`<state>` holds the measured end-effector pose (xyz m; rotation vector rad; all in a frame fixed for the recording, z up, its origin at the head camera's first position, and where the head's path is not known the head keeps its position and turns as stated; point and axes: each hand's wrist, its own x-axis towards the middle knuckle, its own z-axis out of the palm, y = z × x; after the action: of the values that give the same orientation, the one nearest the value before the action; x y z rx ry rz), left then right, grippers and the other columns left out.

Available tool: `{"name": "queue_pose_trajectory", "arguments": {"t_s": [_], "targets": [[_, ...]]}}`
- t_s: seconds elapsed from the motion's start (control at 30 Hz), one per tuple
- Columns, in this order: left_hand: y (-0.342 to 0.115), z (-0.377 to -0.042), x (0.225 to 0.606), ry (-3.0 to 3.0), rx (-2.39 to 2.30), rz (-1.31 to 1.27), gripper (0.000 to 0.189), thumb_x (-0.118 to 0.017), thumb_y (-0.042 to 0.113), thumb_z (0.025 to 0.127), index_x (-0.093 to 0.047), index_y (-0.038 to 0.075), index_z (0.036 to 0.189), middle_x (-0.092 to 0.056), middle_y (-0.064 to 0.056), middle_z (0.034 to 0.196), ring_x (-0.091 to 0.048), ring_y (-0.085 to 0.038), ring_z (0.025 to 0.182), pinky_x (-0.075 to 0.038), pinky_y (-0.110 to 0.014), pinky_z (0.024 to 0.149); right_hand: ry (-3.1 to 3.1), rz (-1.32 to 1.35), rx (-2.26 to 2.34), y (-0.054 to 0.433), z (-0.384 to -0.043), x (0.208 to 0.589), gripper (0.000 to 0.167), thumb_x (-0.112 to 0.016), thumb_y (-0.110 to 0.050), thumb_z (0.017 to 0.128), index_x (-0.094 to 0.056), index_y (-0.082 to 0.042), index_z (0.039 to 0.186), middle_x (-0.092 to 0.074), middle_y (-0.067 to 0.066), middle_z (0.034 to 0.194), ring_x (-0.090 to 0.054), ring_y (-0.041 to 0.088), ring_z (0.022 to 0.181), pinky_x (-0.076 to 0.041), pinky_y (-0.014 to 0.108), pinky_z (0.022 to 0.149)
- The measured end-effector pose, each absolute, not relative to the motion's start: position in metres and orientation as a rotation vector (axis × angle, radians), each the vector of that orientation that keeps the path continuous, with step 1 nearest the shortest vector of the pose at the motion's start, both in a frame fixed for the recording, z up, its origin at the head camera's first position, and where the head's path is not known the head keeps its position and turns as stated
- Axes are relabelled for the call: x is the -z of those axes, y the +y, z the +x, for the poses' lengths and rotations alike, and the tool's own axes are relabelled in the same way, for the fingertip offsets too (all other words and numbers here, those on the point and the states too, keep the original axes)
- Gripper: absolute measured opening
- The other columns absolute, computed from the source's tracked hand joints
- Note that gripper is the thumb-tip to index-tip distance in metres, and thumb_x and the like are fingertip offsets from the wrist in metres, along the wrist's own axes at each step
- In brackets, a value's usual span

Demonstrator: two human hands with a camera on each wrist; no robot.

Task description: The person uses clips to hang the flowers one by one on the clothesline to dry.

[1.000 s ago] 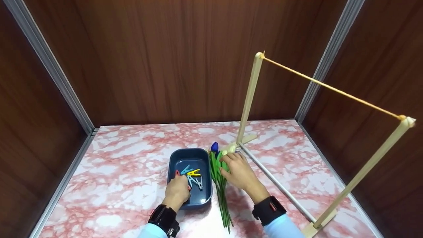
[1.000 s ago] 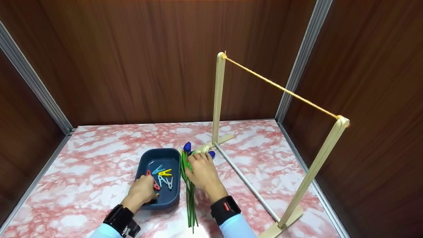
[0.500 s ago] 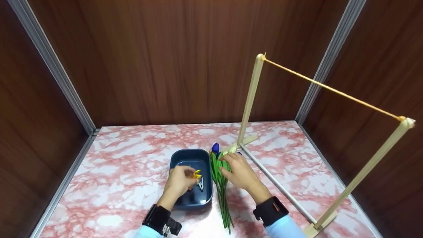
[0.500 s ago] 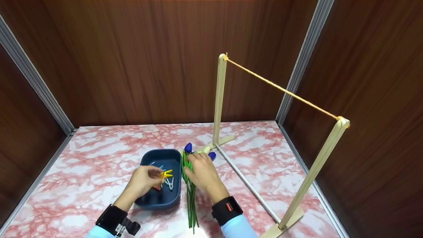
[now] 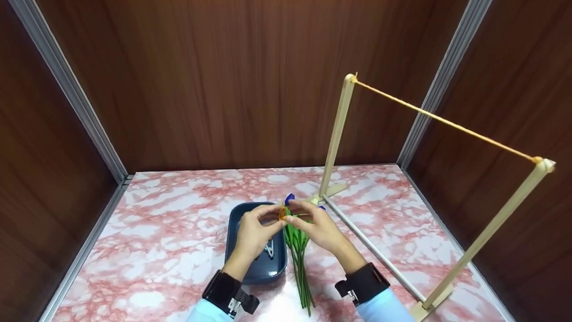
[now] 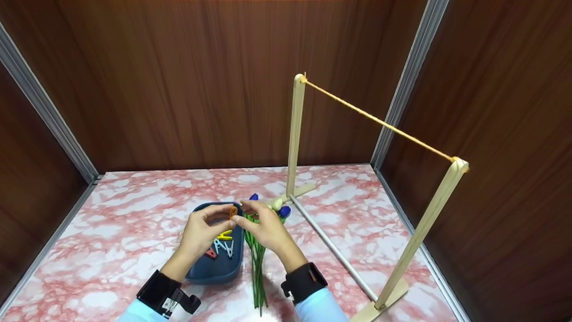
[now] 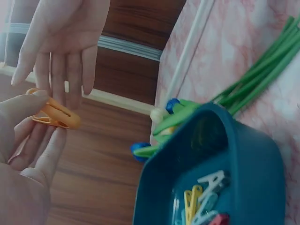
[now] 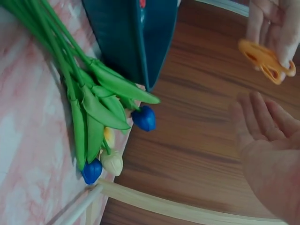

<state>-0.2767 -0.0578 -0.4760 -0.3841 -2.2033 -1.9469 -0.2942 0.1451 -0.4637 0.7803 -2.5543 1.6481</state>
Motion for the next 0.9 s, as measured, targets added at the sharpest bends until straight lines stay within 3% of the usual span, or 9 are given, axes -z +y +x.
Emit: {"name": "queue_pose_trajectory", "arguments": {"t_s": [0.13, 0.33, 0.67, 0.9], "targets": [[-0.051, -0.276, 0.472, -2.144, 1.973, -0.444, 0.039, -0.084, 0.003, 0.093, -0.077, 0.002, 0.131, -0.077, -0.021, 0.128, -0.078, -0.034, 0.118, -0.065, -0.031, 0.1, -2.499, 0.816, -1.672, 0.144, -0.292, 0.461, 0.052, -0.072, -0.015, 0.105, -0.057, 0.007, 0.15, -0.069, 0.027, 0.141, -0.069, 0.042, 0.131, -0.057, 0.051, 0.113], [-0.043, -0.273, 0.468, -2.087, 2.027, -0.453, 0.039, -0.083, -0.001, 0.093, -0.074, 0.001, 0.13, -0.073, -0.024, 0.131, -0.077, -0.037, 0.12, -0.065, -0.029, 0.098, -2.434, 0.811, -1.684, 0.147, -0.29, 0.457, 0.044, -0.076, -0.011, 0.101, -0.067, 0.003, 0.142, -0.071, 0.026, 0.138, -0.073, 0.042, 0.125, -0.061, 0.029, 0.104], [-0.036, -0.279, 0.469, -2.202, 1.93, -0.422, 0.036, -0.085, 0.013, 0.094, -0.078, 0.0, 0.128, -0.082, -0.022, 0.118, -0.082, -0.033, 0.11, -0.066, -0.025, 0.091, -2.423, 0.76, -1.632, 0.154, -0.293, 0.449, 0.039, -0.08, -0.01, 0.097, -0.072, 0.002, 0.133, -0.076, 0.024, 0.127, -0.077, 0.03, 0.112, -0.062, 0.024, 0.096], [-0.03, -0.281, 0.465, -2.153, 1.938, -0.413, 0.03, -0.086, 0.009, 0.093, -0.081, -0.001, 0.12, -0.083, -0.022, 0.11, -0.083, -0.032, 0.104, -0.066, -0.023, 0.086, -2.39, 0.692, -1.772, 0.157, -0.298, 0.443, 0.038, -0.081, -0.005, 0.096, -0.073, 0.007, 0.131, -0.075, 0.029, 0.125, -0.075, 0.015, 0.109, -0.061, 0.018, 0.093]]}}
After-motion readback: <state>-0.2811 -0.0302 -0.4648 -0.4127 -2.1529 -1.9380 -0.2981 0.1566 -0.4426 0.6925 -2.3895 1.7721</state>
